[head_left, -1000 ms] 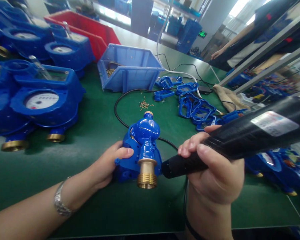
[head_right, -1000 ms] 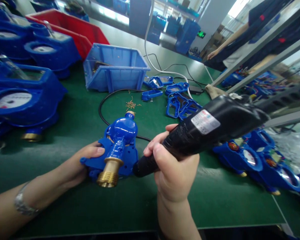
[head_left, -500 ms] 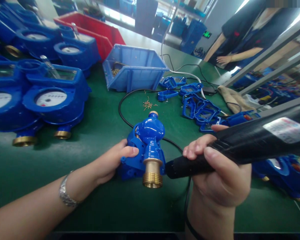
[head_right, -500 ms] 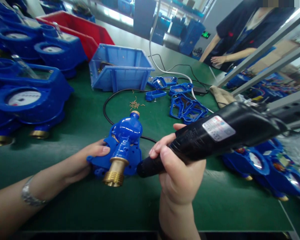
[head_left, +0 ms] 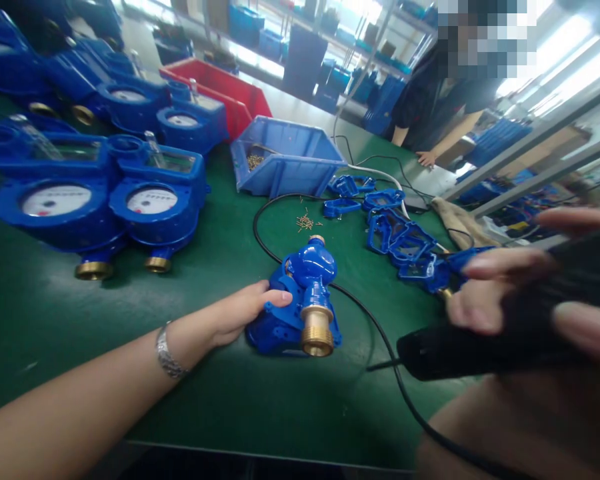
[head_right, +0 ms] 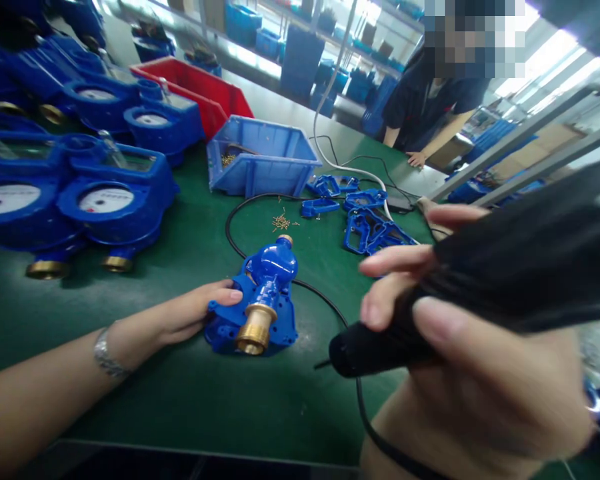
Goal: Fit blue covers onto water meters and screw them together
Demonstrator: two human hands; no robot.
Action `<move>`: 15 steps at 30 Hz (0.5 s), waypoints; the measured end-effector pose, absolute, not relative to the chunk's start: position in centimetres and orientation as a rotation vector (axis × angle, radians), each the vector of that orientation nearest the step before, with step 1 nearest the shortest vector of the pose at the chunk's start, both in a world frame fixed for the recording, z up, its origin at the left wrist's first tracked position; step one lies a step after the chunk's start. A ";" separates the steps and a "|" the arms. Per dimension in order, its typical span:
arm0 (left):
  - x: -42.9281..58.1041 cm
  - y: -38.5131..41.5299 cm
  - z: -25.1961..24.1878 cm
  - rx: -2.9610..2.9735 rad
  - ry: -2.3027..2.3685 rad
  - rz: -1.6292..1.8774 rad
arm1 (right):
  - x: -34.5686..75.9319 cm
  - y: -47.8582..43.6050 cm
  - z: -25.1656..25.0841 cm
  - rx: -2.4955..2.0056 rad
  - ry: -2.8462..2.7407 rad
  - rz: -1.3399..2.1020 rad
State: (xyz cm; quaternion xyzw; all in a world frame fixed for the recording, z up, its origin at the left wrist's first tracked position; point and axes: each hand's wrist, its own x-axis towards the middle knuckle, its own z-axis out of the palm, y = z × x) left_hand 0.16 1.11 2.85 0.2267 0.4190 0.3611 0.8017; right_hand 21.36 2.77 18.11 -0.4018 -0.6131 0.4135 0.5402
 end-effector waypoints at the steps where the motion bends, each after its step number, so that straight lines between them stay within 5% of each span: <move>1: 0.1 1.1 2.8 0.481 0.902 0.769 | 21.3 2.5 17.7 -0.948 -1.543 1.099; 6: -0.3 1.1 2.6 0.476 0.813 0.753 | 19.5 0.3 13.2 -0.944 -1.910 1.528; 15: -0.2 1.3 2.2 0.471 0.788 0.773 | 20.6 0.4 12.1 -1.005 -2.043 1.402</move>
